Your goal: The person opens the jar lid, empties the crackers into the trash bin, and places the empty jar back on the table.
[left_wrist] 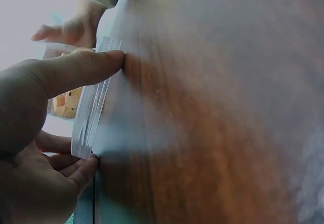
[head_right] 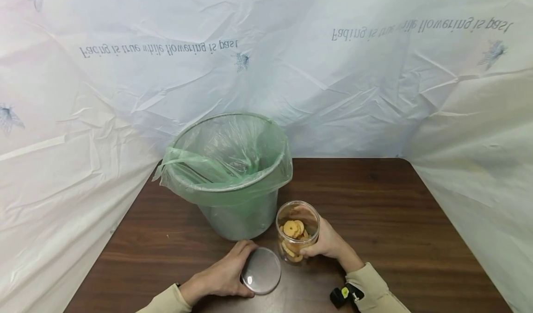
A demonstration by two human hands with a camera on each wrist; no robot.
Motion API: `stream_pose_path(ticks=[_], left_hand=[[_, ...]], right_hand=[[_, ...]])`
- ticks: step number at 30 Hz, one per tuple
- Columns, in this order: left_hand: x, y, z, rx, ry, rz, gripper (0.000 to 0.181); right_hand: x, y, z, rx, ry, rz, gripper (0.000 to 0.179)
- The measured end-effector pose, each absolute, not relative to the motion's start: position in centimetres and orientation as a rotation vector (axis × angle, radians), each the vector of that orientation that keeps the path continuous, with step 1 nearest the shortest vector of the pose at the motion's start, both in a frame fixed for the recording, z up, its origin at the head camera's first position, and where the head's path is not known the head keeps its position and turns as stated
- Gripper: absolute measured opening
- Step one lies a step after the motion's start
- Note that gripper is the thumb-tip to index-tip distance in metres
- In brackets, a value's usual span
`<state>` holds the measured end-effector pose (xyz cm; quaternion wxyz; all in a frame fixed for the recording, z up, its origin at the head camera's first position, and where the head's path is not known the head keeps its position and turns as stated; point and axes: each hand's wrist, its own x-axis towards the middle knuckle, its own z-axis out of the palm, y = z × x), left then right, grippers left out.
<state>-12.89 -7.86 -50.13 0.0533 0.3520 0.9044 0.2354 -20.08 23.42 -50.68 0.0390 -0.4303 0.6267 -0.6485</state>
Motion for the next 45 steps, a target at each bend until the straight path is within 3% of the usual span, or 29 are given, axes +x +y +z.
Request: stream_pose_path(ticks=[22,37,45], left_hand=[[-12.9,-7.5,-49.7,0.970,2.746,0.725,0.098],[-12.3,-8.3,-49.8,1.022,2.675,0.746,0.114],[-13.0,-8.7,-49.1,1.019,2.669,0.834,0.105]], right_hand=[[-20.6,23.4,-50.5,-1.367,1.878,-1.992,0.099],[-20.0,23.2,-50.8,-1.367,1.839,-2.017,0.096],[-20.1,23.3,-50.8,-1.359,1.824,-2.023,0.096]])
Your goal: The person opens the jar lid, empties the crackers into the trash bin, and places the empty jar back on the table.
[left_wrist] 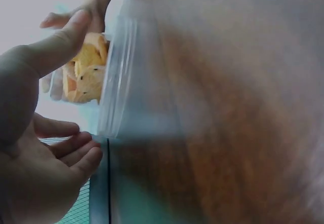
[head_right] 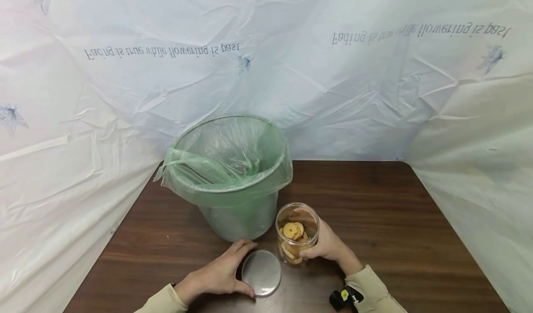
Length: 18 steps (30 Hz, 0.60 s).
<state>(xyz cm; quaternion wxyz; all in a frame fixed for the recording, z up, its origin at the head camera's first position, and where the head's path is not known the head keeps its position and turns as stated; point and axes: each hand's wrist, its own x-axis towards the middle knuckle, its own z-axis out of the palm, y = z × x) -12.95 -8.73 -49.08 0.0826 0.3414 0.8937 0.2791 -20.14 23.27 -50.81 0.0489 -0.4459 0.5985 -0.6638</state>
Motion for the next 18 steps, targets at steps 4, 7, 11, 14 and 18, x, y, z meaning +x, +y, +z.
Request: stream_pose_path(ticks=[4,7,11,14,18], left_hand=[[-13.25,-8.95,-48.71,1.040,2.675,0.879,0.092],[-13.29,-9.01,-48.57,1.068,2.684,0.917,0.082],[-13.28,-9.02,-48.51,1.116,2.694,0.986,0.074],[-13.30,-9.02,-48.50,1.138,2.704,1.034,0.072],[-13.32,-9.00,-48.51,1.149,2.707,1.080,0.069]], right_hand=[[-20.16,23.21,-50.77,-1.361,1.817,-2.018,0.096],[-20.18,23.17,-50.79,-1.362,1.812,-2.025,0.096],[-20.13,23.22,-50.84,-1.375,1.808,-2.030,0.096],[-20.12,23.24,-50.85,-1.380,1.815,-2.031,0.096],[-20.22,23.20,-50.88,-1.375,1.822,-2.030,0.097]])
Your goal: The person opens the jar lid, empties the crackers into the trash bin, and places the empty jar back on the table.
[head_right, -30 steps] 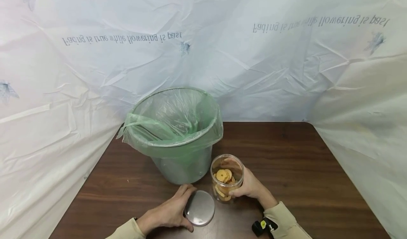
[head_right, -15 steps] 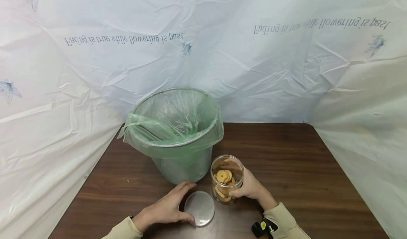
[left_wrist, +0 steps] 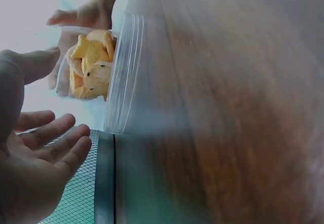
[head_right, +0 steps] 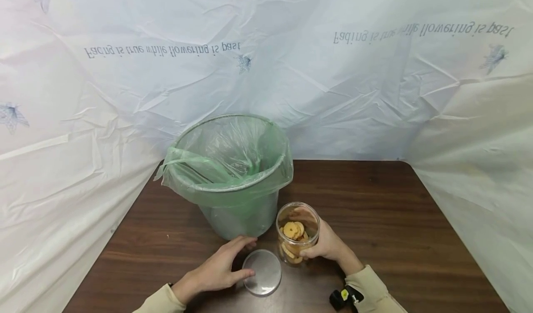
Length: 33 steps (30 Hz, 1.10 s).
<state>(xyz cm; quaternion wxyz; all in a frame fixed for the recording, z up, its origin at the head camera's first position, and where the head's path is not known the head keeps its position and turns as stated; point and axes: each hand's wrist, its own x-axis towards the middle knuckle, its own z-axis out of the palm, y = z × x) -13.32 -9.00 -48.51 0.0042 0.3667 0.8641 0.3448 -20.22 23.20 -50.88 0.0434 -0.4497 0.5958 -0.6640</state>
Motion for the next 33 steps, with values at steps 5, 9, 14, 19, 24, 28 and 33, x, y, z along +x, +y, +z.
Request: stream_pose_path(ticks=[5,9,14,19,24,28,33], left_hand=[[-13.4,-9.0,-48.5,1.185,2.682,1.165,0.066],[-13.6,-9.1,-48.4,1.230,2.652,1.251,0.061],[-13.7,-9.2,-47.9,1.235,2.592,1.356,0.056],[-14.0,-9.7,-47.4,1.306,2.597,1.396,0.046],[-14.2,-10.1,-47.1,1.353,2.582,1.429,0.038],[-14.2,-10.2,-46.9,1.407,2.574,1.439,0.038],[-14.1,-10.5,-46.7,1.459,2.589,1.465,0.039]], right_hand=[[-20.2,23.2,-50.8,-1.379,1.834,-2.021,0.097],[-20.2,23.3,-50.8,-1.374,1.840,-2.018,0.097],[-20.4,23.4,-51.1,-1.379,1.840,-2.017,0.096],[-20.2,23.3,-51.0,-1.373,1.836,-2.034,0.095],[-20.6,23.2,-51.1,-1.454,1.825,-2.036,0.094],[-21.0,23.2,-51.3,-1.501,1.823,-2.026,0.095],[-21.3,23.1,-51.5,-1.538,1.824,-2.022,0.101]])
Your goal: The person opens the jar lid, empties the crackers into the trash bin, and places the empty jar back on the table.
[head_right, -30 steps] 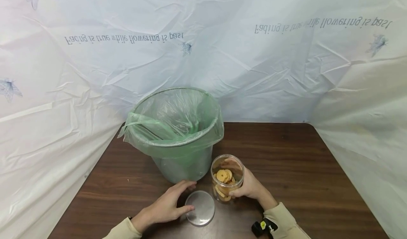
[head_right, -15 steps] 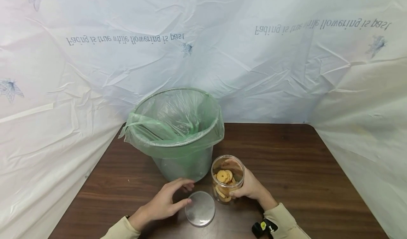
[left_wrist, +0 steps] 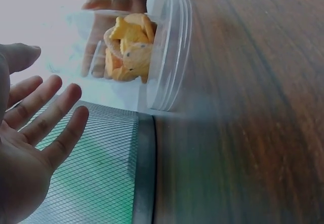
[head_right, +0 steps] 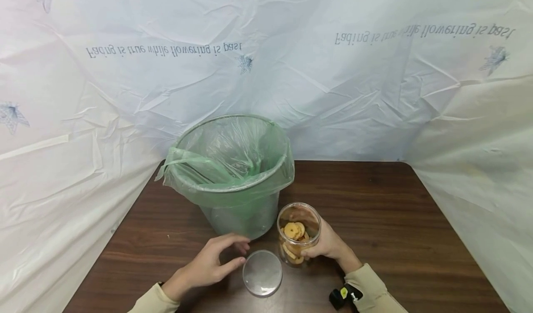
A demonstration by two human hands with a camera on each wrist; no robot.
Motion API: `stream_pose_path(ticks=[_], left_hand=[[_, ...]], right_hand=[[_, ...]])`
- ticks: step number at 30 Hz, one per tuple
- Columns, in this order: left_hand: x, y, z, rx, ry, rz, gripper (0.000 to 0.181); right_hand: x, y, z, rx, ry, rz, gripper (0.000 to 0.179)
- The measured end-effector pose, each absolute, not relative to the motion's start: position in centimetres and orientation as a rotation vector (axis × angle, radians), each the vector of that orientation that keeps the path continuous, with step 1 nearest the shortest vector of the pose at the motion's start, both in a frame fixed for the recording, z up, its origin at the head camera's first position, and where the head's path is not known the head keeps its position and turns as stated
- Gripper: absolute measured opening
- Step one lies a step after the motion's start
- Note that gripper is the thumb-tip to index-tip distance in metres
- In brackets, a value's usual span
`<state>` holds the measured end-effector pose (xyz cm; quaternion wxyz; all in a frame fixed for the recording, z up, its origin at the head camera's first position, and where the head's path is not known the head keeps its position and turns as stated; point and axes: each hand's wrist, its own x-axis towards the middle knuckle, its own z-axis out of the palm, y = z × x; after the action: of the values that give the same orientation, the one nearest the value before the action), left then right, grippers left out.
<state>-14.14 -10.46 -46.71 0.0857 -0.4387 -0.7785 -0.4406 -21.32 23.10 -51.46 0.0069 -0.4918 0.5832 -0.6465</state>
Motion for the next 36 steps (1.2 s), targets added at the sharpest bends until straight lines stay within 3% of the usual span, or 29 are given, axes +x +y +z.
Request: stream_pose_path(ticks=[36], left_hand=[[-13.9,-10.9,-42.5,-1.258,-1.987,-1.274,0.042]], right_hand=[[-21.0,23.1,-51.6,-1.478,1.786,-2.036,0.097]])
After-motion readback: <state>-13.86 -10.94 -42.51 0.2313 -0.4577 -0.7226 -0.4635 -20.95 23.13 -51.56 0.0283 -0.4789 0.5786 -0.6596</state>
